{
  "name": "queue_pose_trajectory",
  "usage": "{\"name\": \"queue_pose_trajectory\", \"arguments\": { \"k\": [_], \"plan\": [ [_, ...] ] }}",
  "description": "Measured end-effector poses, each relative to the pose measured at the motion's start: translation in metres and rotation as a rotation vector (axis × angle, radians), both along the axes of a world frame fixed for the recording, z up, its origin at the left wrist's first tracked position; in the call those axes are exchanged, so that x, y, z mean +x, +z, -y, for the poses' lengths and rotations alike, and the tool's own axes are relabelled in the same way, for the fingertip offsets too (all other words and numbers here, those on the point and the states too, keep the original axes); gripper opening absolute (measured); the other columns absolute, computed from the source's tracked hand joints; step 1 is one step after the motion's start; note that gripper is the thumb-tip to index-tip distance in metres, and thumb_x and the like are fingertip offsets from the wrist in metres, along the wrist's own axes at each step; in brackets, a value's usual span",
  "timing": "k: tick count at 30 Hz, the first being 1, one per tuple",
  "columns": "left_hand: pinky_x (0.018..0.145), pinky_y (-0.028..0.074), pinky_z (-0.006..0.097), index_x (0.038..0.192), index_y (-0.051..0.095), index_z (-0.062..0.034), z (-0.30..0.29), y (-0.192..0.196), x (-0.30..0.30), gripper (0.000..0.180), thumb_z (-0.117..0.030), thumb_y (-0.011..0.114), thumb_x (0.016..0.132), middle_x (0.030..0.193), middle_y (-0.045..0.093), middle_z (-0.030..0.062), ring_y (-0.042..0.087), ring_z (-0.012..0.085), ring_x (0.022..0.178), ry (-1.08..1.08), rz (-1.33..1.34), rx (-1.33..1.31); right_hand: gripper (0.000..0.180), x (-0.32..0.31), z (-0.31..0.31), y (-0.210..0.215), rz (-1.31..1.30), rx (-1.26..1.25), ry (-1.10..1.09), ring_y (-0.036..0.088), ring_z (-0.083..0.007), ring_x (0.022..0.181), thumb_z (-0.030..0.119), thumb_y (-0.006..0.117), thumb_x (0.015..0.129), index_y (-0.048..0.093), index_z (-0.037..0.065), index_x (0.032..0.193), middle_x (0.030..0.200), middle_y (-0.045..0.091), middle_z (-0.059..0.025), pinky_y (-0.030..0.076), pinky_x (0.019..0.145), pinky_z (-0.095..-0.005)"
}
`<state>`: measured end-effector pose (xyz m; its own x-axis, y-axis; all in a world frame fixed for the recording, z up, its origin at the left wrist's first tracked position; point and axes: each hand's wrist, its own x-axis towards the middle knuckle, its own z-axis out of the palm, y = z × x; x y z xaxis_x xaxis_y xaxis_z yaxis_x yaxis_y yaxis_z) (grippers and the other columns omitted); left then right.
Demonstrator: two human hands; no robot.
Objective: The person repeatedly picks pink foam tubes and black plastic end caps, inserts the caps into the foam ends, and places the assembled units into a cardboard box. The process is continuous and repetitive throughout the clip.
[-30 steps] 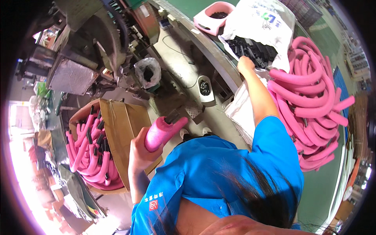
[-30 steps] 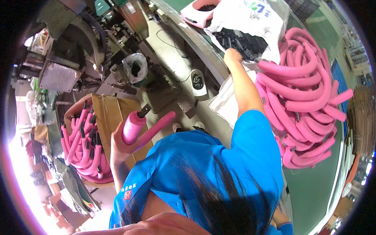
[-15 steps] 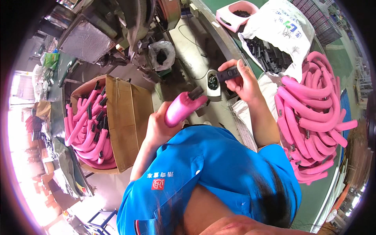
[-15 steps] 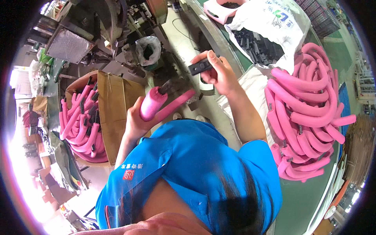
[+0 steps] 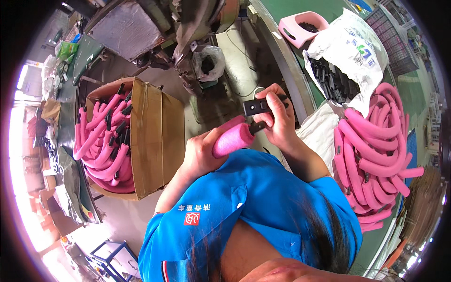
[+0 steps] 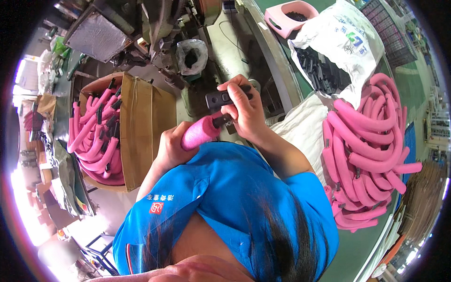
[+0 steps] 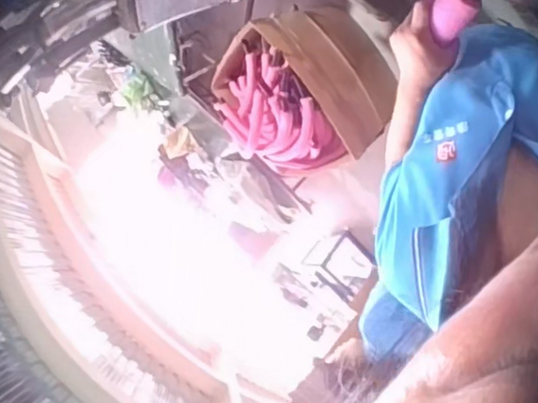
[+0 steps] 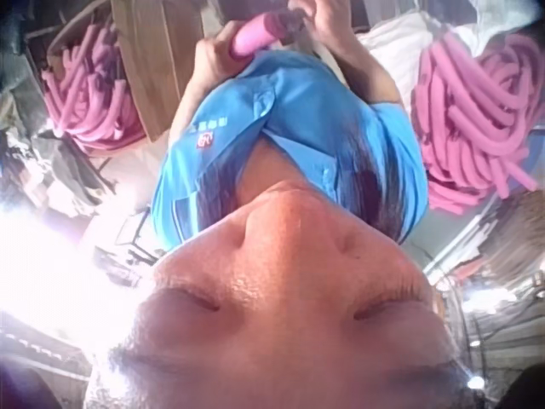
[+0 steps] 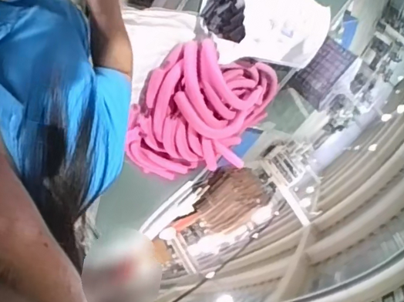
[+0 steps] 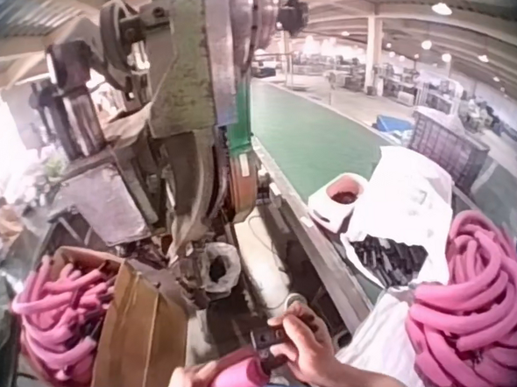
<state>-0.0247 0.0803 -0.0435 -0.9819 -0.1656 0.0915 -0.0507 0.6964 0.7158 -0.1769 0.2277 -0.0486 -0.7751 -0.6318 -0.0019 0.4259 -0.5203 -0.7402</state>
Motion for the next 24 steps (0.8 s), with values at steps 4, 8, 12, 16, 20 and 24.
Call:
{"name": "queue_pose_trajectory", "arguments": {
  "k": [4,8,12,16,20,24],
  "plan": [
    [0.067,0.052,0.037,0.103,0.058,-0.0063,0.013,-0.006,0.006,0.039,-0.007,0.069,0.066,0.08,0.065,0.0162,0.065,0.0335,0.074,0.219,-0.048,0.158,0.021,-0.011,0.014,0.001,-0.058,-0.17,-0.008,0.03,-0.0036,0.042,0.025,0.048,0.097,0.055,0.006,0.089,0.052,0.039,0.0036,0.025,0.042,-0.0223],
    [0.068,0.052,0.038,0.104,0.057,-0.0056,0.026,-0.006,0.013,0.04,-0.008,0.069,0.065,0.08,0.064,0.0165,0.065,0.0346,0.075,0.294,-0.022,0.212,0.016,0.001,0.032,-0.001,-0.096,-0.078,0.083,0.031,-0.0026,0.045,0.021,0.049,0.097,0.053,0.007,0.092,0.06,0.043,0.0035,0.024,0.043,-0.0208],
    [0.068,0.051,0.038,0.102,0.057,-0.0054,0.039,0.0,0.016,0.039,-0.008,0.069,0.065,0.081,0.064,0.0172,0.065,0.035,0.076,0.298,0.022,0.254,0.019,0.006,0.052,-0.003,-0.077,-0.117,0.092,0.034,-0.0029,0.046,0.026,0.051,0.095,0.053,0.008,0.091,0.062,0.044,0.0037,0.027,0.044,-0.0191],
    [0.066,0.051,0.04,0.1,0.058,-0.0072,0.059,-0.004,0.027,0.036,-0.009,0.069,0.065,0.08,0.064,0.017,0.064,0.0362,0.074,0.127,0.05,0.203,0.024,-0.004,0.064,-0.008,-0.324,0.153,0.213,0.038,-0.0028,0.049,0.032,0.054,0.093,0.053,0.009,0.087,0.065,0.047,0.0031,0.03,0.045,-0.0187],
    [0.065,0.051,0.042,0.098,0.057,-0.0081,0.068,-0.021,0.03,0.034,-0.01,0.069,0.066,0.078,0.064,0.017,0.064,0.0367,0.073,0.261,0.045,0.168,0.024,0.006,0.096,-0.018,-0.074,0.054,0.385,0.045,-0.0038,0.056,0.034,0.053,0.095,0.053,0.012,0.086,0.07,0.05,0.003,0.036,0.049,-0.0198],
    [0.065,0.051,0.042,0.097,0.057,-0.009,0.093,-0.035,0.025,0.034,-0.011,0.07,0.066,0.078,0.064,0.0172,0.064,0.0372,0.073,0.371,0.123,0.158,0.022,-0.003,0.13,-0.045,0.018,0.192,0.351,0.043,-0.0023,0.056,0.033,0.057,0.093,0.052,0.012,0.09,0.07,0.05,0.0038,0.037,0.05,-0.02]
  ]
}}
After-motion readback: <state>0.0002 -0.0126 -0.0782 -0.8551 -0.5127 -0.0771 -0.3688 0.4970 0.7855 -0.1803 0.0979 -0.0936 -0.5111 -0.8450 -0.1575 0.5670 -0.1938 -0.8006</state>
